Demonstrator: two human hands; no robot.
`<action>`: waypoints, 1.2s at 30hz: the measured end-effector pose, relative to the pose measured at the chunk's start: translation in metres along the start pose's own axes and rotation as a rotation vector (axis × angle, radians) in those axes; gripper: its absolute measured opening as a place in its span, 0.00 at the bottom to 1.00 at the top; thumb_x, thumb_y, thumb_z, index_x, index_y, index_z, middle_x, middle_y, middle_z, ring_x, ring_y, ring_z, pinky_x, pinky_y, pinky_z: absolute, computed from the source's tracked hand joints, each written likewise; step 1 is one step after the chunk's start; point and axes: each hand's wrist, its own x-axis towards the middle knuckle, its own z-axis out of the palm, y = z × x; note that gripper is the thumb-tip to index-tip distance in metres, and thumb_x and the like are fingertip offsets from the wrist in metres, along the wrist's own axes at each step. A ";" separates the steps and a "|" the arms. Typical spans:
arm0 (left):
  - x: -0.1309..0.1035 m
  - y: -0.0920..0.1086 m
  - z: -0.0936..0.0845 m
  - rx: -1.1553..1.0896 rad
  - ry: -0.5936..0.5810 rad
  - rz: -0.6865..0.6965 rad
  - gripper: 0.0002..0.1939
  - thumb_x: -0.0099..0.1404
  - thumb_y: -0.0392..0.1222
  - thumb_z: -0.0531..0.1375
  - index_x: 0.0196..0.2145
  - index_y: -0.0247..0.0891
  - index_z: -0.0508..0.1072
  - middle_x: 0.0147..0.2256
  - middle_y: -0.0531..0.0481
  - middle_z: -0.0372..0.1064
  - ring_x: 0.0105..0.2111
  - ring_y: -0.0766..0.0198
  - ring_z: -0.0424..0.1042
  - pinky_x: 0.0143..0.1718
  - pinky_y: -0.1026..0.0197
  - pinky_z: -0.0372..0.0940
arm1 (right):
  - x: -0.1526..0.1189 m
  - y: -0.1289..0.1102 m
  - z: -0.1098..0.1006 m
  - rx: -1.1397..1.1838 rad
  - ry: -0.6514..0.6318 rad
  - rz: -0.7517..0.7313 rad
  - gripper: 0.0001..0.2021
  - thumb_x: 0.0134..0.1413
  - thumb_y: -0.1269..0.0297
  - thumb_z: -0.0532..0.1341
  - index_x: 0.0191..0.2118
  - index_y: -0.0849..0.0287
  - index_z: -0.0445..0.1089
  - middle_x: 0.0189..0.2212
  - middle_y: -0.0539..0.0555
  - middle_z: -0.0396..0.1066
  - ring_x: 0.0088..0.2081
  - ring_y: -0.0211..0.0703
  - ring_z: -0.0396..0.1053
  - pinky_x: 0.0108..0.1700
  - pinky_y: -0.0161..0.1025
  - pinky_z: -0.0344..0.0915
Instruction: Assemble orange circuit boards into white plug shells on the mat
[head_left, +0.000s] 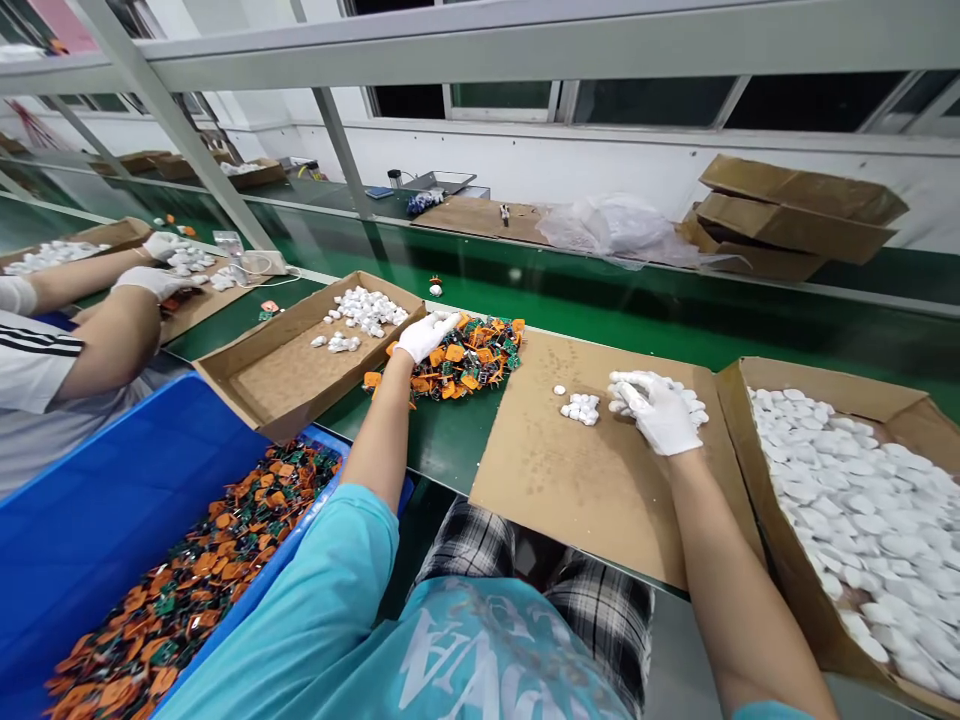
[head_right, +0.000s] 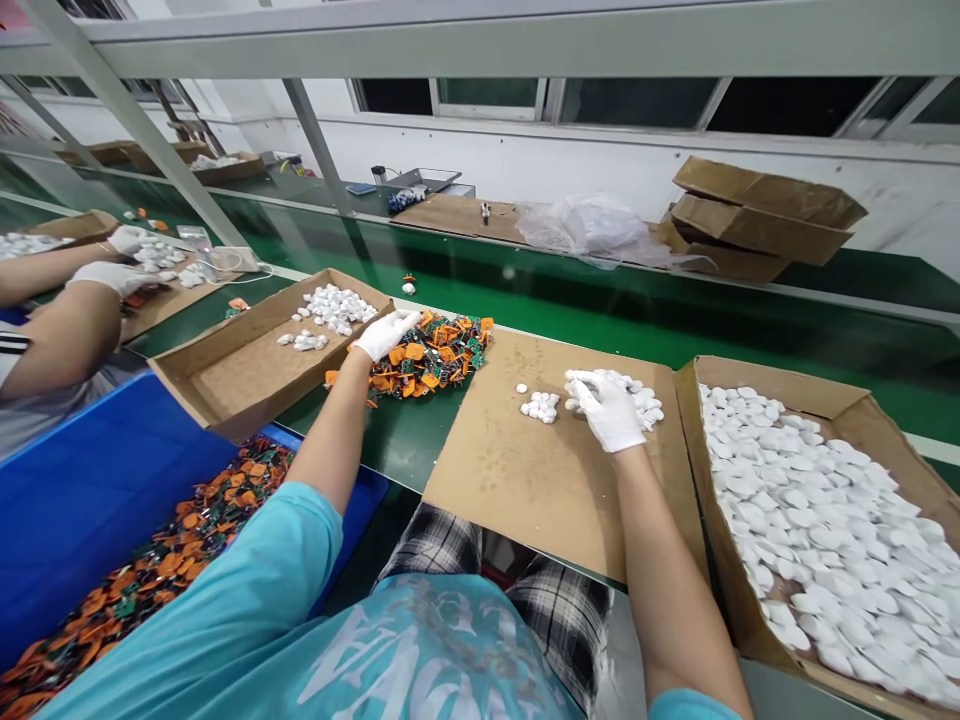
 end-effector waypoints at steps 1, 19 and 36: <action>-0.002 0.001 0.004 -0.002 -0.009 -0.014 0.19 0.67 0.50 0.56 0.48 0.34 0.70 0.48 0.47 0.70 0.46 0.54 0.70 0.48 0.50 0.67 | -0.001 -0.002 0.001 -0.002 0.008 -0.015 0.17 0.52 0.50 0.57 0.37 0.57 0.76 0.39 0.61 0.74 0.38 0.51 0.74 0.41 0.48 0.72; -0.074 0.037 0.019 0.142 0.114 0.417 0.30 0.57 0.56 0.61 0.54 0.40 0.69 0.61 0.42 0.59 0.64 0.47 0.52 0.64 0.45 0.48 | -0.001 0.014 0.010 -0.056 -0.061 -0.036 0.17 0.52 0.56 0.59 0.44 0.57 0.75 0.41 0.59 0.76 0.41 0.52 0.74 0.48 0.52 0.70; 0.094 0.134 0.067 0.372 -0.479 0.016 0.08 0.48 0.36 0.65 0.27 0.30 0.78 0.28 0.40 0.76 0.36 0.51 0.74 0.42 0.57 0.64 | 0.000 0.019 0.018 0.058 -0.034 -0.169 0.14 0.58 0.55 0.58 0.43 0.56 0.74 0.39 0.56 0.76 0.42 0.48 0.73 0.50 0.48 0.69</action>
